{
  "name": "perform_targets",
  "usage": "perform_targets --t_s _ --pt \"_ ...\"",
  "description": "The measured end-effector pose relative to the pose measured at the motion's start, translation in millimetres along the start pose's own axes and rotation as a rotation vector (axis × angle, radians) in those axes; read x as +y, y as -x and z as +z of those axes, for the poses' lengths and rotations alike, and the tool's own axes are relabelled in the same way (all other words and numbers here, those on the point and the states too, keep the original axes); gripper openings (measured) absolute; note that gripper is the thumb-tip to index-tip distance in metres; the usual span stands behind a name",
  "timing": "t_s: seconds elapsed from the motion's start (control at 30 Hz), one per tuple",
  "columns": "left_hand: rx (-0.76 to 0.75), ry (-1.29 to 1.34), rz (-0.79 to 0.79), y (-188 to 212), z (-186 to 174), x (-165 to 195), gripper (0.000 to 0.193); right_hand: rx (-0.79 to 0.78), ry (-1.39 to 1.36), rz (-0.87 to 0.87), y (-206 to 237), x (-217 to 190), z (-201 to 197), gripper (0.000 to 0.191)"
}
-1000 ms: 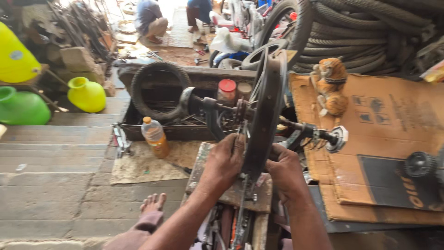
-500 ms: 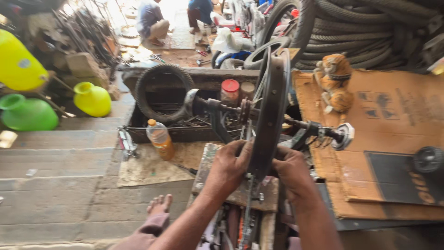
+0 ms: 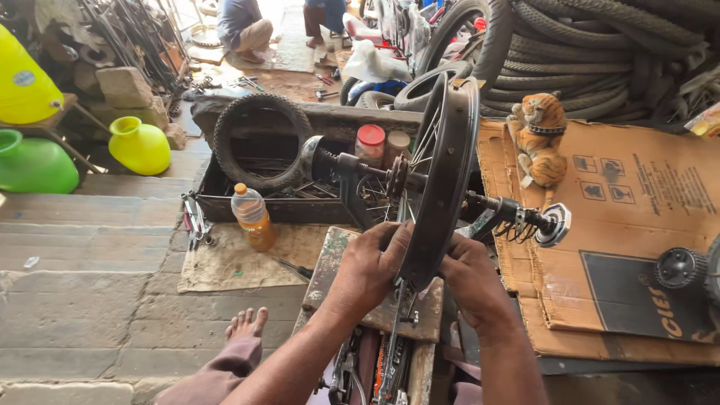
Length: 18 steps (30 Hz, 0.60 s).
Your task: The person works on a bicycle wheel mounted in a repair stand, repeatedly adjusting the rim and spokes by hand. The person briefly reaches for small parts on the floor before continuing to manipulate the wheel components.
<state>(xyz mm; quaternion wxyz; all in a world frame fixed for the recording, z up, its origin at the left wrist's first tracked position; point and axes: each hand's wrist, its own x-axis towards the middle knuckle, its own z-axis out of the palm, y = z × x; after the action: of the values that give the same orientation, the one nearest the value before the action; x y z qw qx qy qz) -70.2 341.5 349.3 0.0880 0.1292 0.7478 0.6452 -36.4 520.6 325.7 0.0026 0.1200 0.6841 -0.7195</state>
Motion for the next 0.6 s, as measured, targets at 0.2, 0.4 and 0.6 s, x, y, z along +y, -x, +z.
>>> perform_targets --t_s 0.2,0.4,0.6 --pt "-0.032 -0.092 -0.038 -0.9 -5.0 -0.3 0.063 0.016 0.355 0.046 3.6 -6.5 -8.1 0.020" --pt "-0.022 0.008 -0.044 -0.1 -0.8 1.8 0.063 -0.013 0.295 0.044 4.9 -4.7 -7.5 0.017" --pt "0.067 0.116 -0.034 1.0 3.0 1.7 0.051 0.054 0.462 -0.027 2.0 1.9 0.2 0.017"
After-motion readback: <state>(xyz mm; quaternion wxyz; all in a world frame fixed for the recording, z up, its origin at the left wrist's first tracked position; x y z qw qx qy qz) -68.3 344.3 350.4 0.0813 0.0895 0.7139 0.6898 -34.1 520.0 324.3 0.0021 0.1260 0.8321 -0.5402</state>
